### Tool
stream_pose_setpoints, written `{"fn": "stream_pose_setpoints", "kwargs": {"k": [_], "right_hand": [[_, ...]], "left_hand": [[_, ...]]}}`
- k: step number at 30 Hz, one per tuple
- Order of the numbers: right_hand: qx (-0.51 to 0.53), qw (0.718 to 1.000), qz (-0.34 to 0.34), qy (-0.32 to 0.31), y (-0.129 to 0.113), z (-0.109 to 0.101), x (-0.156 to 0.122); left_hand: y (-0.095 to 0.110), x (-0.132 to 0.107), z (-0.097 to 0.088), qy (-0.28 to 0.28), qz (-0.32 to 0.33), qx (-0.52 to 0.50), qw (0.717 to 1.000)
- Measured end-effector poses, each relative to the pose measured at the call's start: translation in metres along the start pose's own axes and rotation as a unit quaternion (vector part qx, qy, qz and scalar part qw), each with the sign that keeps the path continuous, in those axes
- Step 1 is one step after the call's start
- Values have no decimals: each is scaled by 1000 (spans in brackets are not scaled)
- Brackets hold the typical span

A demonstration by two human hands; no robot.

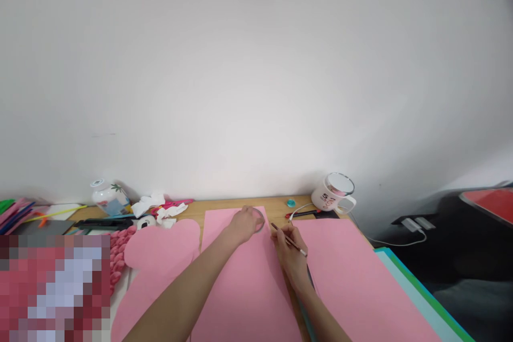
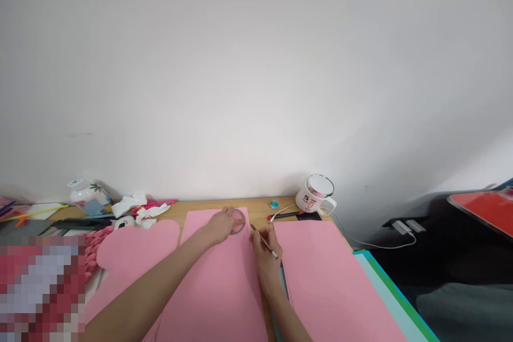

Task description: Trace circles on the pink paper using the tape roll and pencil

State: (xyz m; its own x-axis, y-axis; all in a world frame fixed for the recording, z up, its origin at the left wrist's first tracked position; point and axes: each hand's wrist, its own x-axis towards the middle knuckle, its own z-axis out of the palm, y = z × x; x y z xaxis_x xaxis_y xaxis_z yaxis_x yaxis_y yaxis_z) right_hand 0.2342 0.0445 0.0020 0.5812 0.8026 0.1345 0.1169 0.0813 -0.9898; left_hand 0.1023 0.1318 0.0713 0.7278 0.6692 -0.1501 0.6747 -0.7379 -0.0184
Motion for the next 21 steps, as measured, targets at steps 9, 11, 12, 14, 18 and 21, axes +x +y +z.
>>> {"fn": "stream_pose_setpoints", "kwargs": {"k": [9, 11, 12, 14, 18, 21], "right_hand": [[-45, 994, -28, -100, -15, -4, -7], [-53, 993, -22, -106, -13, -3, -6], [-54, 992, -20, -109, -11, -2, -5], [-55, 992, -17, -112, -8, -2, -3], [-66, 990, -18, -120, -6, -1, -2], [-74, 989, -23, -130, -5, -1, -2]], "left_hand": [[-4, 7, 1, -6, 6, -7, 1000], [-3, 6, 0, -5, 4, -6, 1000], [-3, 5, -1, -6, 3, -5, 1000], [-2, 4, -2, -8, 4, -4, 1000], [-2, 3, -6, -17, 7, -2, 1000], [-2, 3, -6, -23, 1, -1, 1000]]}}
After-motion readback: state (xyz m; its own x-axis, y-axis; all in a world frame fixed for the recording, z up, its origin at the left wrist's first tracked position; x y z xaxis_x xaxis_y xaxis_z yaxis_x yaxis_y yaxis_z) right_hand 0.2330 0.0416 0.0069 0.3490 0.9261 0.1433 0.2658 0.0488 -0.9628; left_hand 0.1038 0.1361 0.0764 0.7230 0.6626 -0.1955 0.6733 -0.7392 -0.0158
